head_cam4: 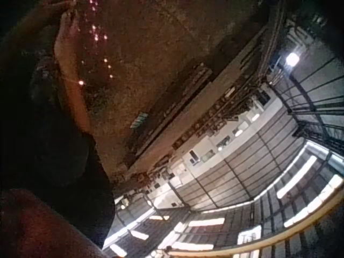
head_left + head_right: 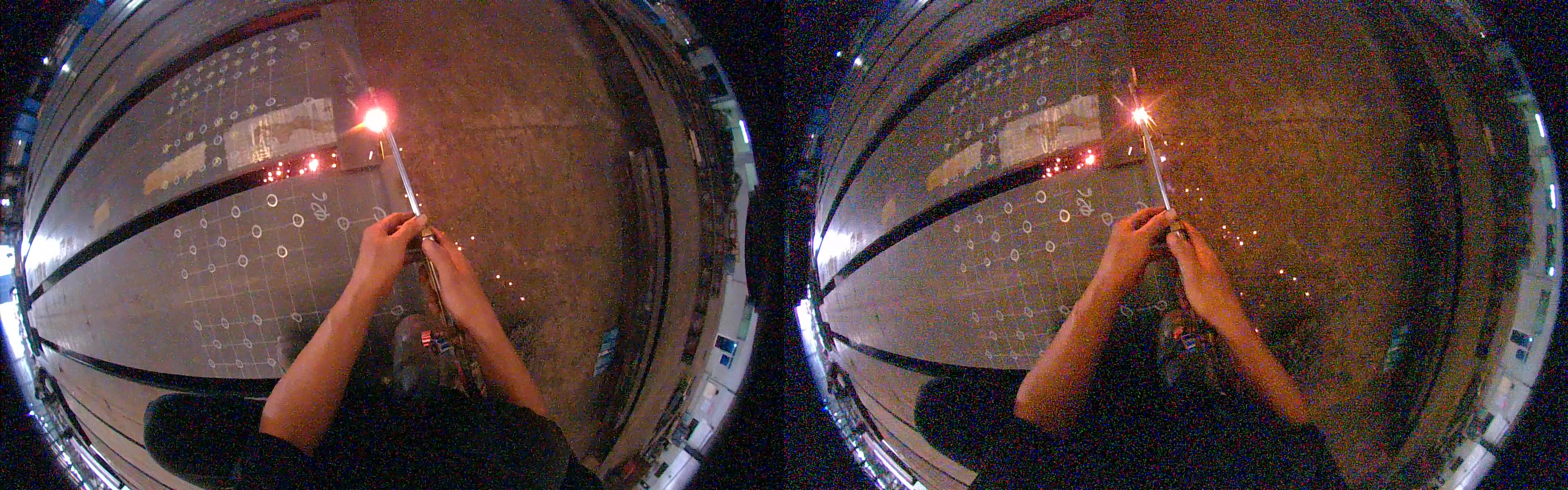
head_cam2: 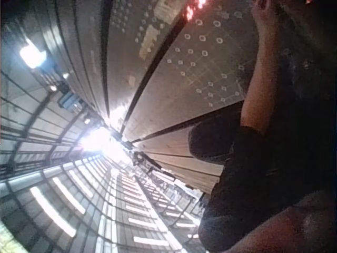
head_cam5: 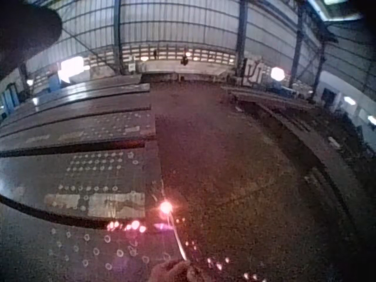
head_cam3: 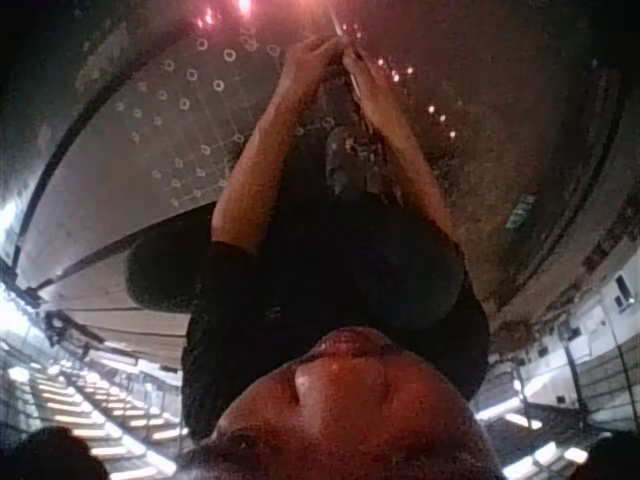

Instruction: The person uses a cutting torch to cut along marked lines on a large metal sheet. They move the torch steadily across the surface, creating a glowing cut line and sparks.

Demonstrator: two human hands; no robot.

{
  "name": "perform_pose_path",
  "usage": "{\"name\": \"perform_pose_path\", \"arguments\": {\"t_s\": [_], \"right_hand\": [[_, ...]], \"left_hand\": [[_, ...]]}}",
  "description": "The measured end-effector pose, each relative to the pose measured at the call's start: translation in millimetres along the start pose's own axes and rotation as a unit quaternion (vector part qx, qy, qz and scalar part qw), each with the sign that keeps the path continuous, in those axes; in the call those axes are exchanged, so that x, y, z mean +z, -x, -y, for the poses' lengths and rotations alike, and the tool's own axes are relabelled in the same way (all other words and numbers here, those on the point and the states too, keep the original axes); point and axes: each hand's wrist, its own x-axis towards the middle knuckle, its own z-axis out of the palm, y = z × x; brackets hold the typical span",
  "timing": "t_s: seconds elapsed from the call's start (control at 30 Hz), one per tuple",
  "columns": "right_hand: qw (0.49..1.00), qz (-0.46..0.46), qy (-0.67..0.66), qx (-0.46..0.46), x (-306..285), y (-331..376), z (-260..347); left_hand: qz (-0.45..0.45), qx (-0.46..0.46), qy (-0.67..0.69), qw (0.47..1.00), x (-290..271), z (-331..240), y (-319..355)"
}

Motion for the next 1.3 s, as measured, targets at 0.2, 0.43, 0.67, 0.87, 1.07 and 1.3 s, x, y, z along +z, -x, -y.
{"name": "perform_pose_path", "arguments": {"t_s": [0.2,0.43,0.67,0.87,1.07,1.3], "right_hand": [[1.000,-0.006,0.019,0.002,-1.2,-1.8,-5.6],[0.998,-0.001,0.043,0.051,-2.6,-1.5,1.3],[0.997,-0.020,0.076,-0.014,0.2,3.5,9.1],[0.999,0.000,0.016,0.048,-2.0,5.1,3.9],[0.999,-0.006,0.008,0.039,-2.6,3.5,-14.4],[0.996,-0.037,0.046,0.073,-4.7,3.7,-27.9]], "left_hand": [[-0.003,0.003,-0.001,1.000,1.2,0.8,0.1],[0.018,-0.009,0.028,0.999,2.3,-10.0,10.1],[0.009,-0.018,0.046,0.999,4.7,-8.6,8.9],[0.014,-0.016,0.049,0.999,3.8,-8.1,10.7],[0.029,-0.008,0.105,0.994,4.0,-8.1,14.4],[0.031,0.022,0.102,0.994,4.6,-4.8,18.3]]}}
